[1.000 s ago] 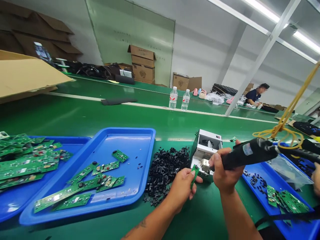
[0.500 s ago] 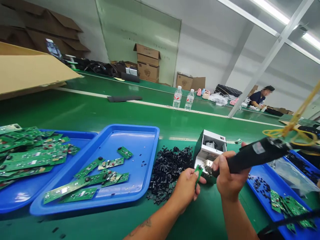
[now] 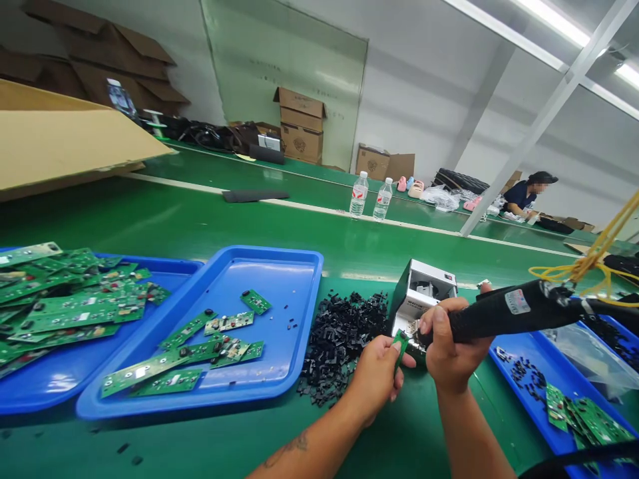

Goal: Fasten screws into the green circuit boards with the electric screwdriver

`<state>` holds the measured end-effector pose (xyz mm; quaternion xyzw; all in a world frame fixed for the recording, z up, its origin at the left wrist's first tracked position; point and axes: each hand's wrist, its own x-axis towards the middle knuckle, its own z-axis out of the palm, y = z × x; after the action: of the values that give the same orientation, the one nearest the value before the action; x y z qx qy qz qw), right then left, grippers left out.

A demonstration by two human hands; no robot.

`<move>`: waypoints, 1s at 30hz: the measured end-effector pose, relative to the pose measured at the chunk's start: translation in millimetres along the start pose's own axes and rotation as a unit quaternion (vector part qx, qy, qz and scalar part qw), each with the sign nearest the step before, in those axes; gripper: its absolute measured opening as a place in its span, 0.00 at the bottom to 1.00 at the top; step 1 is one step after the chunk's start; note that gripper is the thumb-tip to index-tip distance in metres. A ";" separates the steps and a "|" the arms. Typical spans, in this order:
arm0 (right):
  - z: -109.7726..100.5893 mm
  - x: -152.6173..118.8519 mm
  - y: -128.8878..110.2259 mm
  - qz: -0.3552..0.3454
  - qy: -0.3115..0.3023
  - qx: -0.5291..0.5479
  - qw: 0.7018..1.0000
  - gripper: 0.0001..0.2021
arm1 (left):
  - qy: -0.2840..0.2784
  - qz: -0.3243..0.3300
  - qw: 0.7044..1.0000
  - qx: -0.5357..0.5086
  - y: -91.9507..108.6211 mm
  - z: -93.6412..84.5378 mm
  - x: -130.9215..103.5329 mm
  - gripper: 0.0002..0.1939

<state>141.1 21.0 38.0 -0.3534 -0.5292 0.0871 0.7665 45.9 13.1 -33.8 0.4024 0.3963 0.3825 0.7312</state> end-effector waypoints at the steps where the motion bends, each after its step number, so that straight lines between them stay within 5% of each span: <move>1: -0.7 -1.0 1.1 0.001 -0.009 -0.002 1.000 0.32 | -0.001 -0.001 1.000 0.000 0.5 0.3 -0.3 0.20; 14: -5.5 -10.2 11.6 -0.004 -0.074 -0.068 0.995 0.24 | 0.004 -0.015 1.000 0.012 5.2 1.3 -2.0 0.17; 21: -24.3 6.7 7.3 -0.056 -0.009 -0.032 0.998 0.34 | 0.011 -0.013 1.000 0.005 3.9 2.5 -1.4 0.18; 30: -20.4 2.9 -0.8 0.072 -0.050 -0.018 0.996 0.31 | 0.000 -0.028 1.000 -0.006 8.2 -1.8 -2.2 0.16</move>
<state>159.9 12.7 36.8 -0.3994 -0.5413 0.1505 0.7244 41.5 14.8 -26.6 0.3872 0.4048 0.3643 0.7440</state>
